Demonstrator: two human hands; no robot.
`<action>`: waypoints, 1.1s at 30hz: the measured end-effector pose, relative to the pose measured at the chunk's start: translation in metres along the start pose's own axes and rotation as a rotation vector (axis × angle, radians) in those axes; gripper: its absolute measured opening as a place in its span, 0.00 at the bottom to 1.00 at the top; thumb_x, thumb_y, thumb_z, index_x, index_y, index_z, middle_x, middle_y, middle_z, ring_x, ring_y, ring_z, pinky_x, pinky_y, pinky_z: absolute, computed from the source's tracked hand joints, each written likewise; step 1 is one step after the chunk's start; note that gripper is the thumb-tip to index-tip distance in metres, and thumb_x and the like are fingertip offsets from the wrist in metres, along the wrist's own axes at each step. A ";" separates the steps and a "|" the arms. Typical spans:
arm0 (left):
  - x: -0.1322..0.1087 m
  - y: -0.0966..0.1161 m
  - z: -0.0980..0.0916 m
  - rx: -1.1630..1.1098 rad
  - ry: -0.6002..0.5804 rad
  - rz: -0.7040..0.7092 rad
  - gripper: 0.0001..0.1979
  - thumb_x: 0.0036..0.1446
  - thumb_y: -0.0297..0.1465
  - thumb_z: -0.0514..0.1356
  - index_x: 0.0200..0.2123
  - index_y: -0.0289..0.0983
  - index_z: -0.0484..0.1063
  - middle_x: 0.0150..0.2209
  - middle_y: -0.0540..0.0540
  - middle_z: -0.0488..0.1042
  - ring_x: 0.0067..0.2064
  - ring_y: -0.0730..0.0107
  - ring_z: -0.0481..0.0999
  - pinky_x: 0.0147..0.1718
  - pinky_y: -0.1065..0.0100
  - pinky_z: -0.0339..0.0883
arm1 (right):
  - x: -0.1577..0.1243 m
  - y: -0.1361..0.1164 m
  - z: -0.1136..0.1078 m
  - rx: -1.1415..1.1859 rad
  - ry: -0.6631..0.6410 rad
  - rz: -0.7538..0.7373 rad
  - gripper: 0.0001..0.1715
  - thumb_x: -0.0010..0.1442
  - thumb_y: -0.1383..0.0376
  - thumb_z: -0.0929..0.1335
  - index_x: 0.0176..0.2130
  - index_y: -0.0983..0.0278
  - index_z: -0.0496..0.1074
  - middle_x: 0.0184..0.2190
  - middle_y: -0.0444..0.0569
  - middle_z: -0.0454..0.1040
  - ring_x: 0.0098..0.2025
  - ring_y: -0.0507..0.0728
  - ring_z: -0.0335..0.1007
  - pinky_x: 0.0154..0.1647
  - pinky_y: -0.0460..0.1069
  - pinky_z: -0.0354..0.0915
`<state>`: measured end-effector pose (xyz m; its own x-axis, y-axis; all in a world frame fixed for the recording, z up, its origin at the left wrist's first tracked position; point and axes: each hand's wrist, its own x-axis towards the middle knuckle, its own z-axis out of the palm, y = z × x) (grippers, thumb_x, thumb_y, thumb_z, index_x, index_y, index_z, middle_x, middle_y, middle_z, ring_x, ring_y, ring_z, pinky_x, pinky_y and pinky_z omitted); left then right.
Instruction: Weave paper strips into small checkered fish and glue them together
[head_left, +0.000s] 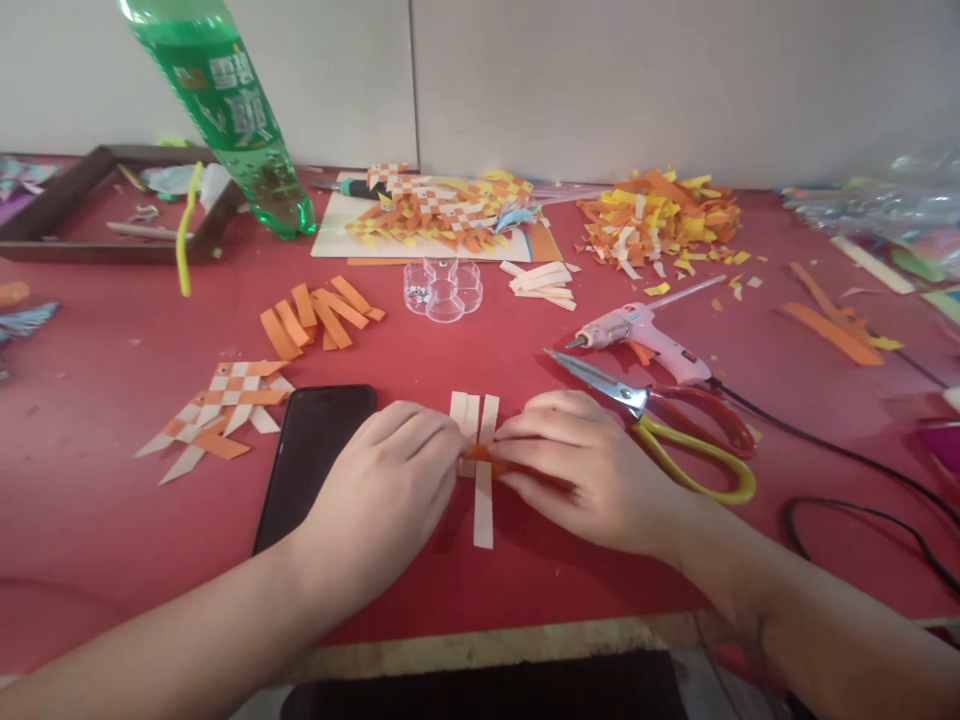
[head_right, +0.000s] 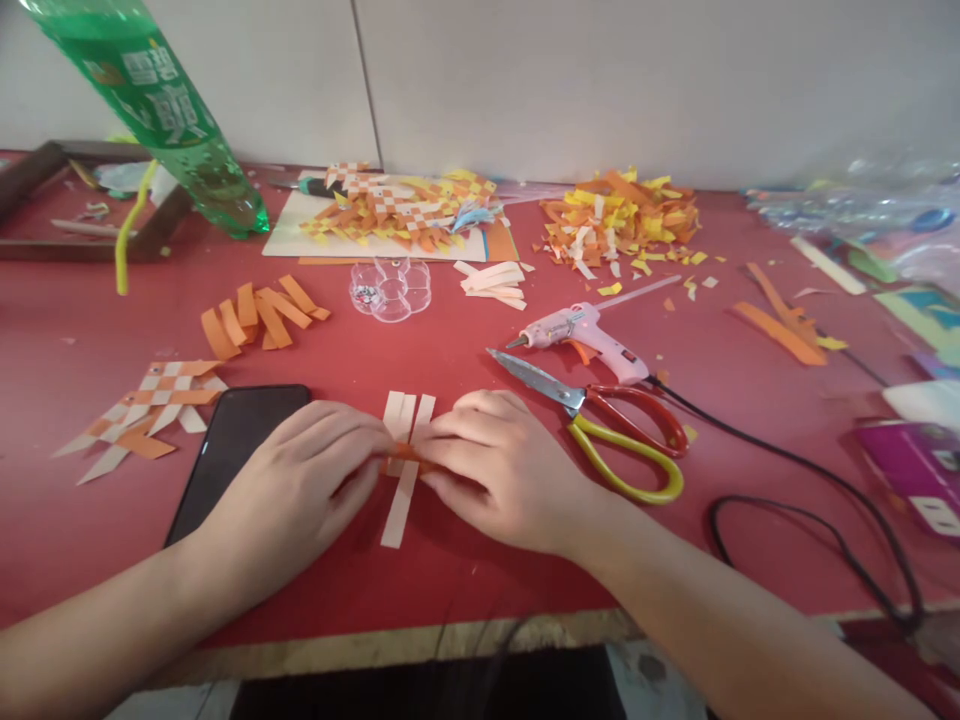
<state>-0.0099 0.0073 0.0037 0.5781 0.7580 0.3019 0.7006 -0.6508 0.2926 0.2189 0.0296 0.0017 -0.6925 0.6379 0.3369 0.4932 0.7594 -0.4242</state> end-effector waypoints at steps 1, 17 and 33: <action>0.000 -0.001 0.001 -0.016 -0.003 0.020 0.09 0.61 0.20 0.54 0.38 0.32 0.74 0.37 0.41 0.77 0.38 0.58 0.74 0.38 0.58 0.70 | 0.000 0.000 0.000 -0.023 -0.016 -0.019 0.12 0.62 0.66 0.67 0.45 0.62 0.77 0.44 0.50 0.80 0.45 0.59 0.70 0.47 0.57 0.67; -0.003 0.005 -0.002 0.026 -0.105 0.178 0.16 0.64 0.21 0.49 0.36 0.31 0.78 0.36 0.40 0.78 0.39 0.56 0.78 0.39 0.55 0.78 | 0.001 -0.001 -0.006 -0.014 -0.040 -0.024 0.17 0.58 0.67 0.67 0.48 0.63 0.76 0.48 0.52 0.78 0.52 0.61 0.71 0.54 0.60 0.65; -0.003 0.007 -0.003 -0.127 -0.068 0.168 0.09 0.63 0.20 0.53 0.38 0.31 0.73 0.37 0.41 0.79 0.42 0.58 0.78 0.45 0.56 0.76 | 0.001 0.005 -0.002 0.005 0.002 -0.020 0.09 0.61 0.67 0.68 0.41 0.63 0.79 0.45 0.52 0.78 0.50 0.60 0.69 0.53 0.58 0.67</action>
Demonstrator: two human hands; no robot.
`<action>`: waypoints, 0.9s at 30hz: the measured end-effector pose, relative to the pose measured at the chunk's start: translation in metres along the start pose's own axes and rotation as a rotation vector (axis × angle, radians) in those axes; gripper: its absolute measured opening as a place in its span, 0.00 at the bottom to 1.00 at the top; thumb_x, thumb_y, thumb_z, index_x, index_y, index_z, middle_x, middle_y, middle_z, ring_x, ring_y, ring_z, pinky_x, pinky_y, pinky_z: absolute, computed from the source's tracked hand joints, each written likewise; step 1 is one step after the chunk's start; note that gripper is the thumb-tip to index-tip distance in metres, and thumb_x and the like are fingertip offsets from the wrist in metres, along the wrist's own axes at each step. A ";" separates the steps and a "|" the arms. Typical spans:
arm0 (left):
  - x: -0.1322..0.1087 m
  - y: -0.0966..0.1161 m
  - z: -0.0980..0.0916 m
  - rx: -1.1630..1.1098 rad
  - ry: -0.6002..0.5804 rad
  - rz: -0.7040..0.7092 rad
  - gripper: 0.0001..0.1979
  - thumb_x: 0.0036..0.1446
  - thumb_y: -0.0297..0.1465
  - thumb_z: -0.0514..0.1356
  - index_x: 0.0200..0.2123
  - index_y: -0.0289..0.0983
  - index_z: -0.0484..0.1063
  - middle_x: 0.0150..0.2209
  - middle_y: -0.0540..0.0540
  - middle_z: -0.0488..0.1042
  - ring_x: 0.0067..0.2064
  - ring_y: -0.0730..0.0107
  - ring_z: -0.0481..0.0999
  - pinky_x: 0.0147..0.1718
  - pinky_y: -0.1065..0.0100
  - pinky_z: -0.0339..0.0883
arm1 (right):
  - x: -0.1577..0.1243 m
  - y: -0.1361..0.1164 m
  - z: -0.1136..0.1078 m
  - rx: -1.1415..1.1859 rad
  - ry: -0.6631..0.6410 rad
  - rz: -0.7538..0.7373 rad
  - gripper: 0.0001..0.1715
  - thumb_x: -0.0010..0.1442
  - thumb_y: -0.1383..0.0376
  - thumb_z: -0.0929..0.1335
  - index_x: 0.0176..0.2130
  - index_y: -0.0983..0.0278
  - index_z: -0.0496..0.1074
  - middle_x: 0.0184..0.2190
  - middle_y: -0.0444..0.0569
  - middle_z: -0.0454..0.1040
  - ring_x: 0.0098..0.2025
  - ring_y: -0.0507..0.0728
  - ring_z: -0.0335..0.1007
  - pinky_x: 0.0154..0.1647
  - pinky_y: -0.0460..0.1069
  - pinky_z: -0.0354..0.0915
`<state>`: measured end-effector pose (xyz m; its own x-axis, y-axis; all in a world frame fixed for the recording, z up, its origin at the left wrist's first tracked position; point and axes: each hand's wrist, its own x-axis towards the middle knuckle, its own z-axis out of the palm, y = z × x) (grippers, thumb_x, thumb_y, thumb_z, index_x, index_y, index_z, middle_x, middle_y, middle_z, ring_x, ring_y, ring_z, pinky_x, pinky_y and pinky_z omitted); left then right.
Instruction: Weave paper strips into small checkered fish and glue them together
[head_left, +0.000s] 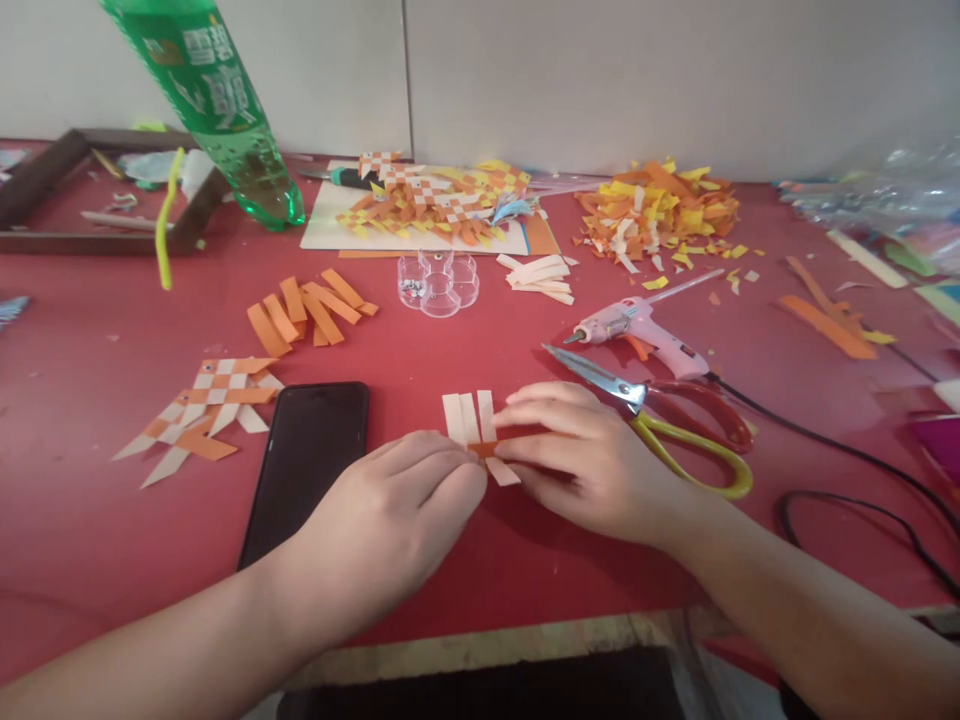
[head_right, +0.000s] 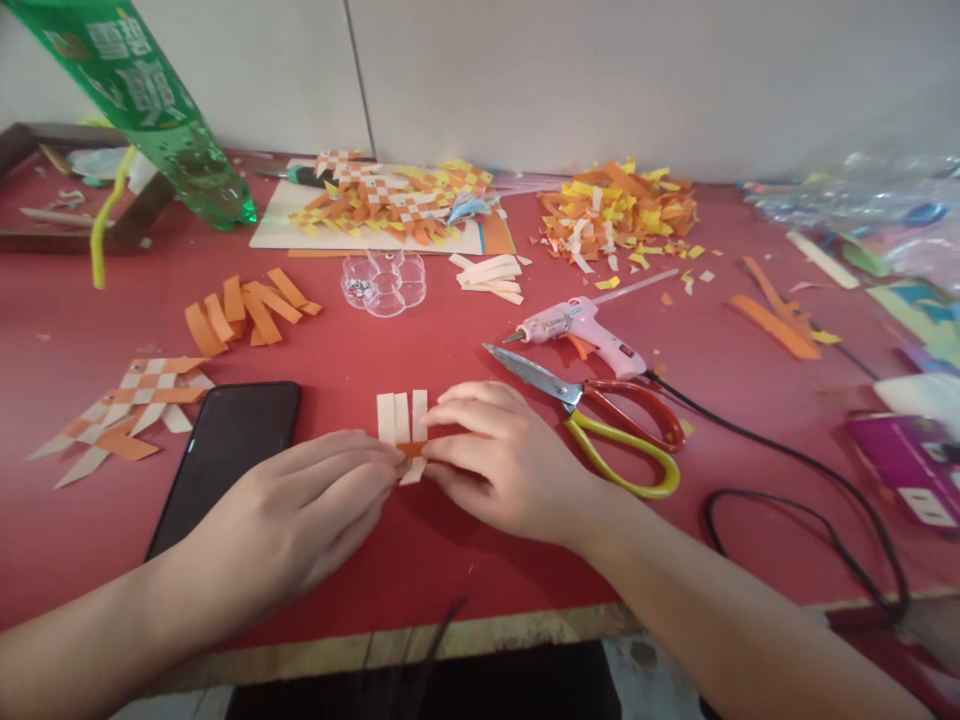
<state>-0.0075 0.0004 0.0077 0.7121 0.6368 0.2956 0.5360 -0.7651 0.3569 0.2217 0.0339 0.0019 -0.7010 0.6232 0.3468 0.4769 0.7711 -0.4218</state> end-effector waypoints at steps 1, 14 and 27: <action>0.000 0.001 0.000 0.020 0.002 0.007 0.09 0.62 0.20 0.53 0.36 0.31 0.74 0.35 0.41 0.79 0.41 0.58 0.79 0.45 0.55 0.77 | 0.000 0.000 0.001 -0.004 0.015 0.016 0.08 0.61 0.67 0.69 0.39 0.63 0.79 0.46 0.54 0.77 0.51 0.60 0.68 0.54 0.58 0.67; 0.002 0.003 0.001 0.073 0.122 0.098 0.10 0.59 0.20 0.56 0.34 0.28 0.78 0.36 0.39 0.81 0.38 0.56 0.81 0.42 0.53 0.80 | -0.001 -0.002 0.004 -0.040 -0.010 0.017 0.12 0.62 0.66 0.68 0.45 0.64 0.77 0.46 0.49 0.79 0.54 0.60 0.67 0.56 0.58 0.64; 0.002 0.002 0.001 0.082 0.126 0.070 0.12 0.60 0.19 0.54 0.38 0.26 0.78 0.36 0.38 0.81 0.37 0.55 0.81 0.39 0.53 0.81 | -0.001 -0.001 0.006 -0.049 -0.014 0.005 0.13 0.62 0.66 0.68 0.47 0.63 0.76 0.47 0.47 0.80 0.53 0.59 0.70 0.57 0.58 0.61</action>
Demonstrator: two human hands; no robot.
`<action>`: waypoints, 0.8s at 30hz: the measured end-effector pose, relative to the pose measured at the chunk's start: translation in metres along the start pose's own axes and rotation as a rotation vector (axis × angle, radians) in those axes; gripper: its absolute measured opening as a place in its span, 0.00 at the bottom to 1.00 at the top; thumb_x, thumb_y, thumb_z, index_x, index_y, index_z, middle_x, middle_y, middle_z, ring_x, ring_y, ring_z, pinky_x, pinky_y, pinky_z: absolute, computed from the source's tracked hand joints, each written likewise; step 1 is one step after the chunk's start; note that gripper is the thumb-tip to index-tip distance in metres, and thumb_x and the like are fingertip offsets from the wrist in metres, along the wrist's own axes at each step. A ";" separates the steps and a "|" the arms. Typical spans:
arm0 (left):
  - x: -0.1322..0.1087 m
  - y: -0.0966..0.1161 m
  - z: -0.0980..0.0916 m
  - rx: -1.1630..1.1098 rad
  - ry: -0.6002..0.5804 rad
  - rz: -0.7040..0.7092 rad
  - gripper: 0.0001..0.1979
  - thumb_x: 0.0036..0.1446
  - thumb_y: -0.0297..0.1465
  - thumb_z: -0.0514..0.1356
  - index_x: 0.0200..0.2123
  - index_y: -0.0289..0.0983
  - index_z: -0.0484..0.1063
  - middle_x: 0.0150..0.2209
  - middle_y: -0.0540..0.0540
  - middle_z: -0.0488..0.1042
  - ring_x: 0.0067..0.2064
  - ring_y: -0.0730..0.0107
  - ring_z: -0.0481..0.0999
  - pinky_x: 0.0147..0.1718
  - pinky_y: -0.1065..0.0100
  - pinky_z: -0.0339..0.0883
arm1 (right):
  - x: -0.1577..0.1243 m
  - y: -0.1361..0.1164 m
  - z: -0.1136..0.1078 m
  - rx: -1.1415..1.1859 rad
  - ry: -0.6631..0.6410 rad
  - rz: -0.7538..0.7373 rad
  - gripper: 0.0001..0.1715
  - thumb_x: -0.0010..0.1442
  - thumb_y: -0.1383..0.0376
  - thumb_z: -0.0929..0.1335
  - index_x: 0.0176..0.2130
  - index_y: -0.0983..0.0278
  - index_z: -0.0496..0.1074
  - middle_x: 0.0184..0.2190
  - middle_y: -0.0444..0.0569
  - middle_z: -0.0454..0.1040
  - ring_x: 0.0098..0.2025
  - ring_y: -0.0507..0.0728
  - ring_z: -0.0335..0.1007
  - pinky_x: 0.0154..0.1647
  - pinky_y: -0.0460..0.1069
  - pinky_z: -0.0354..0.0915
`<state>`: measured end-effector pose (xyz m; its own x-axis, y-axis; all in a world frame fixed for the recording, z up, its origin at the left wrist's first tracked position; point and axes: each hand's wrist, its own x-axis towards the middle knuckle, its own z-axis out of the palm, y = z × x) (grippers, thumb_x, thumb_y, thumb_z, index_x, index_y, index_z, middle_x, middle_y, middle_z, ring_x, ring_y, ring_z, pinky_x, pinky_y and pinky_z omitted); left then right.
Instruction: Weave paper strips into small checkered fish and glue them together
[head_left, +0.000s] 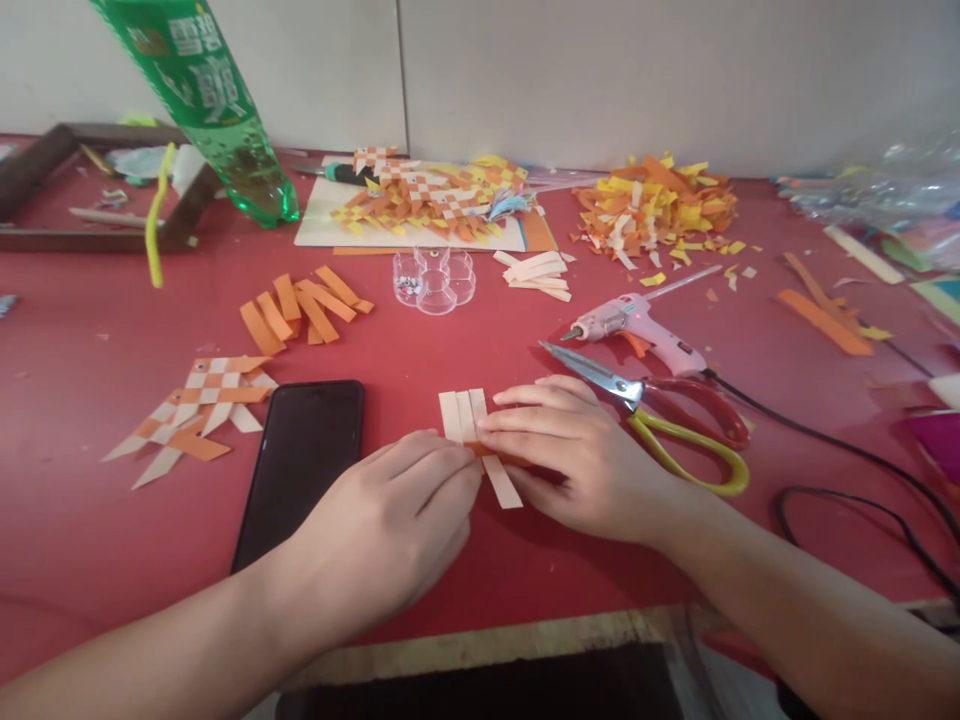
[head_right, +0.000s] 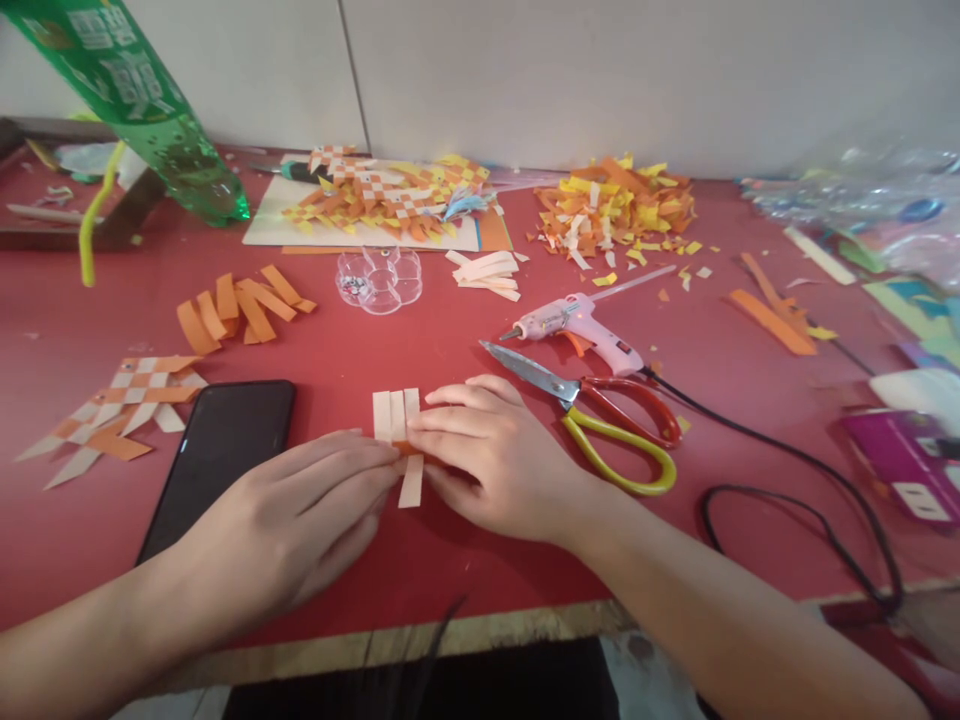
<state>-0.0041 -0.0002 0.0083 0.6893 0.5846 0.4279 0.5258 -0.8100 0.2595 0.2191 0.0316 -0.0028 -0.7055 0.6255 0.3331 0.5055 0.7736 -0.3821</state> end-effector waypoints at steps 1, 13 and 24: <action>0.000 0.000 0.000 0.007 -0.001 0.003 0.13 0.60 0.19 0.53 0.38 0.26 0.78 0.36 0.37 0.81 0.38 0.55 0.81 0.39 0.54 0.81 | 0.000 0.000 0.000 0.000 0.000 0.001 0.13 0.62 0.66 0.68 0.47 0.63 0.76 0.47 0.47 0.80 0.53 0.59 0.70 0.57 0.58 0.60; 0.001 0.001 0.000 0.078 -0.116 0.024 0.12 0.61 0.21 0.53 0.36 0.30 0.79 0.36 0.40 0.80 0.39 0.56 0.81 0.39 0.55 0.81 | 0.001 0.002 0.001 0.003 0.013 -0.012 0.11 0.63 0.68 0.68 0.45 0.63 0.77 0.45 0.46 0.81 0.52 0.59 0.70 0.55 0.59 0.61; -0.001 0.002 0.002 0.093 -0.095 0.037 0.11 0.61 0.23 0.55 0.37 0.31 0.78 0.36 0.41 0.80 0.38 0.58 0.80 0.42 0.53 0.79 | 0.002 0.003 0.001 0.002 0.011 0.003 0.10 0.63 0.67 0.67 0.43 0.62 0.79 0.44 0.47 0.81 0.51 0.59 0.72 0.54 0.60 0.63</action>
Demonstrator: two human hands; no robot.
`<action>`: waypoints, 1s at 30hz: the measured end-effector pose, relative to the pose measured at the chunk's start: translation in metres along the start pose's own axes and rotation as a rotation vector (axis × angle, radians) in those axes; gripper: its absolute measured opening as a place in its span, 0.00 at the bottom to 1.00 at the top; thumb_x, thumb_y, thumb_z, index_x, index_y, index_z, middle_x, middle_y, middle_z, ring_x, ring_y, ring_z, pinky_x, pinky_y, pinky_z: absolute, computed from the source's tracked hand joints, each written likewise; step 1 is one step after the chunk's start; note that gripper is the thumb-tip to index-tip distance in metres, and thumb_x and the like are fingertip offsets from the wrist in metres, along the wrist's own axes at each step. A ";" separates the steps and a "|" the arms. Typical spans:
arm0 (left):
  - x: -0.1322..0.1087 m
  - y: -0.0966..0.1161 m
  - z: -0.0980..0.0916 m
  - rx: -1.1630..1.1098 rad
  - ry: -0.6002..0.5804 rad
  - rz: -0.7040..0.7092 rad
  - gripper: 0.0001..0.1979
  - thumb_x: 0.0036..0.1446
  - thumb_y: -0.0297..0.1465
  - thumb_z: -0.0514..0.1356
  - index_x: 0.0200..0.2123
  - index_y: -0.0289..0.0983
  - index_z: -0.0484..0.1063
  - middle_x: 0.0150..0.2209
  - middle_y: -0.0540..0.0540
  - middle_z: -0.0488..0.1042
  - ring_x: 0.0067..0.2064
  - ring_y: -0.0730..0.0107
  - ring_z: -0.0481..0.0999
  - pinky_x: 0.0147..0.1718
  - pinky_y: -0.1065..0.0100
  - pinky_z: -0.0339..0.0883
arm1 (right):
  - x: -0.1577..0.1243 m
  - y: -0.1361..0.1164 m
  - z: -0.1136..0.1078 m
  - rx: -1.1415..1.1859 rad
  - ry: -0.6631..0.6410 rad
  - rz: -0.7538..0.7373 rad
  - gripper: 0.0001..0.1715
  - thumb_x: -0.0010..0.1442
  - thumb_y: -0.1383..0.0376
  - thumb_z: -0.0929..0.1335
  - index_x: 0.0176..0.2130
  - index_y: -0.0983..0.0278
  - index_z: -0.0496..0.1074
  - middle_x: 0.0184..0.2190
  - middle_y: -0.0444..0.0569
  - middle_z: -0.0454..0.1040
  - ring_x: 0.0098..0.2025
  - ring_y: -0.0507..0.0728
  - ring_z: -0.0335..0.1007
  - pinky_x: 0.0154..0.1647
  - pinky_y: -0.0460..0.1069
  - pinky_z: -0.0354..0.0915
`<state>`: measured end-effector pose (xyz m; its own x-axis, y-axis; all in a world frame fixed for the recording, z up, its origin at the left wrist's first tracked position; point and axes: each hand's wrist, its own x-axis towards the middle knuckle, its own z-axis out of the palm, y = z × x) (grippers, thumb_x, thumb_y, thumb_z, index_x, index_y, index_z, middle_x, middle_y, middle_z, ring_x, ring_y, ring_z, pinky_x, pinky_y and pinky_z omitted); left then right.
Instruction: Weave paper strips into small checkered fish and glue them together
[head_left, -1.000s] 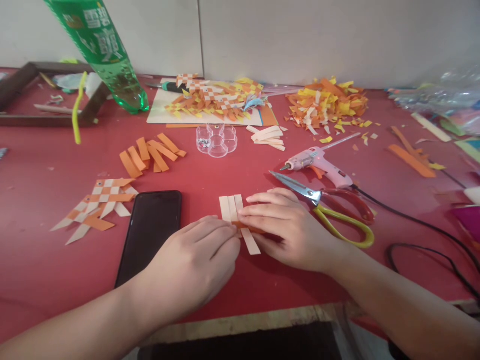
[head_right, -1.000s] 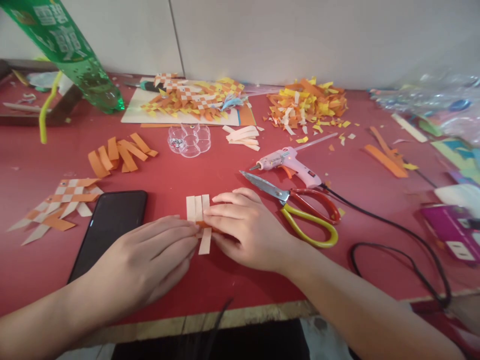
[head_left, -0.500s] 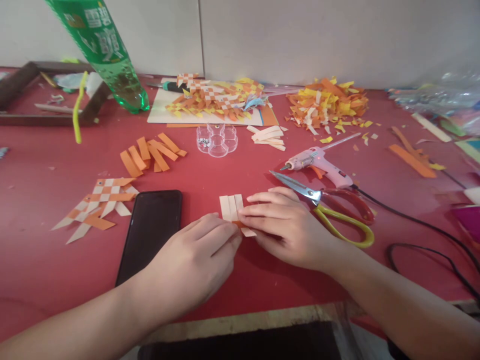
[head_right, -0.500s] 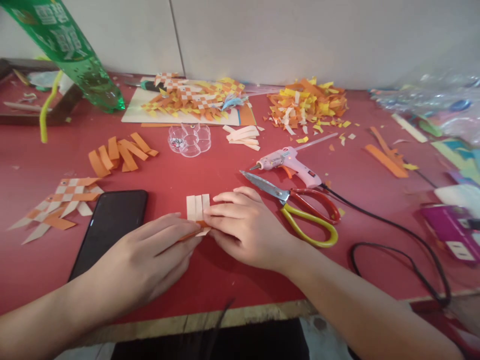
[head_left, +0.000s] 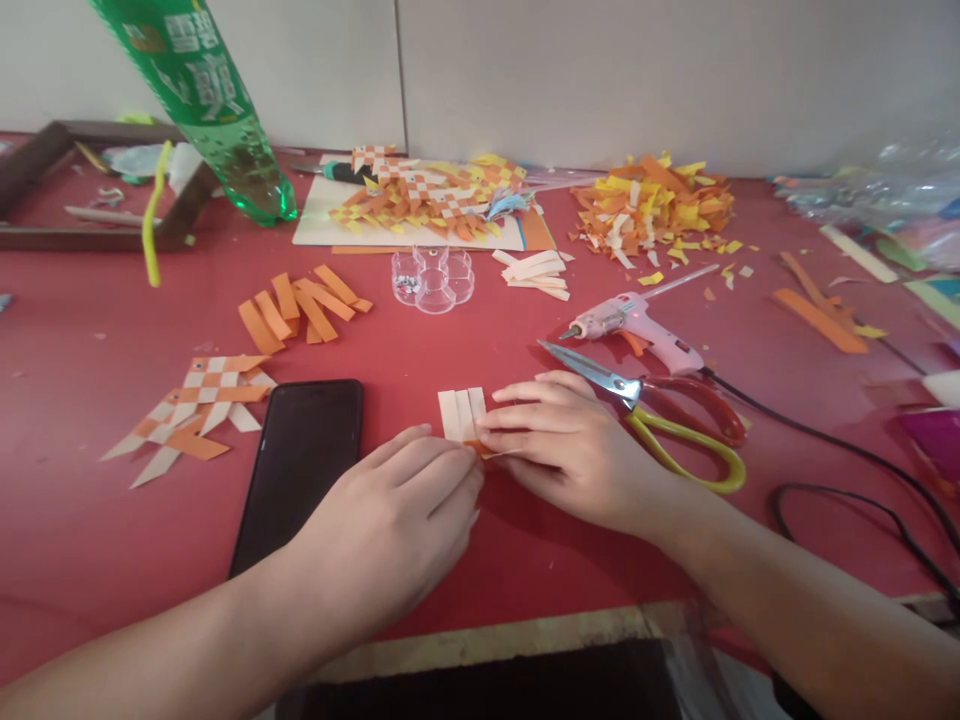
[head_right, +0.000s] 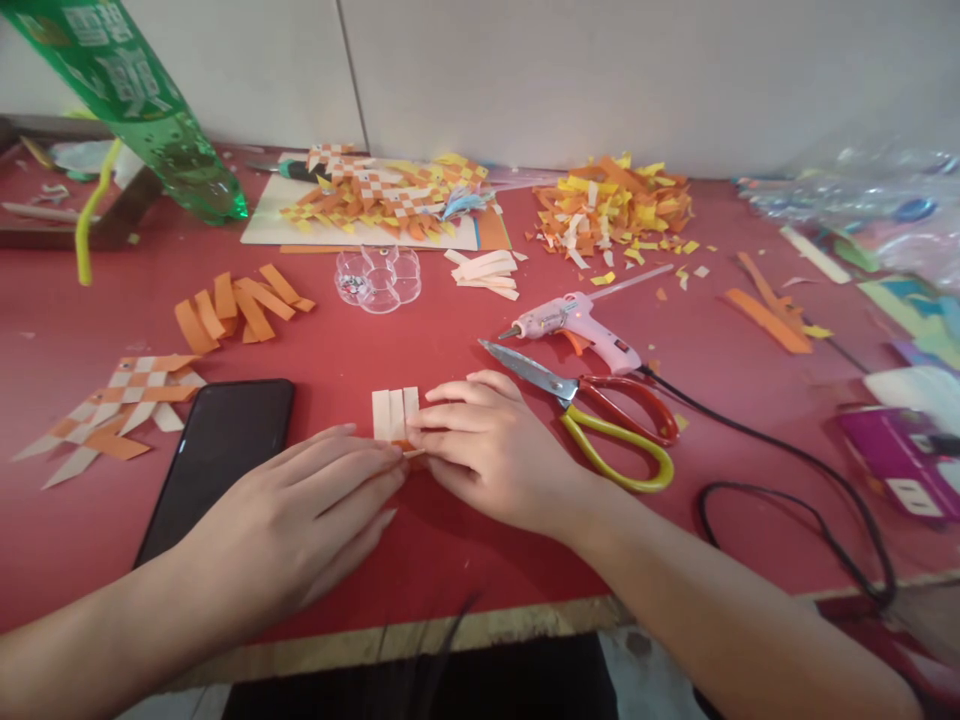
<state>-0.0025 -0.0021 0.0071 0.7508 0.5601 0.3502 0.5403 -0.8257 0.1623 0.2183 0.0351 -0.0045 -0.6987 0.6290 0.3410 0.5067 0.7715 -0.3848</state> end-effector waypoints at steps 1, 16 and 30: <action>0.000 0.000 0.000 0.000 0.002 -0.003 0.11 0.61 0.23 0.54 0.38 0.30 0.78 0.37 0.41 0.80 0.38 0.58 0.80 0.42 0.53 0.79 | 0.000 0.000 0.000 0.003 0.000 0.002 0.10 0.63 0.67 0.67 0.43 0.62 0.79 0.44 0.47 0.81 0.51 0.59 0.72 0.54 0.60 0.63; -0.002 0.001 0.001 0.017 -0.038 -0.025 0.12 0.62 0.22 0.52 0.35 0.33 0.76 0.36 0.44 0.79 0.37 0.60 0.80 0.43 0.52 0.78 | -0.002 0.003 -0.016 -0.041 0.059 -0.135 0.17 0.57 0.66 0.70 0.48 0.63 0.75 0.50 0.53 0.78 0.55 0.63 0.70 0.56 0.63 0.65; -0.004 -0.001 0.004 -0.005 -0.057 -0.019 0.09 0.62 0.23 0.54 0.39 0.31 0.75 0.37 0.44 0.78 0.38 0.61 0.78 0.42 0.55 0.77 | -0.034 0.085 -0.094 -0.440 -0.137 0.837 0.14 0.58 0.59 0.68 0.38 0.65 0.78 0.37 0.59 0.78 0.36 0.61 0.73 0.33 0.53 0.63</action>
<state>-0.0041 -0.0034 0.0023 0.7608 0.5788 0.2936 0.5533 -0.8149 0.1728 0.3326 0.0880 0.0323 -0.0623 0.9980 -0.0127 0.9940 0.0609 -0.0913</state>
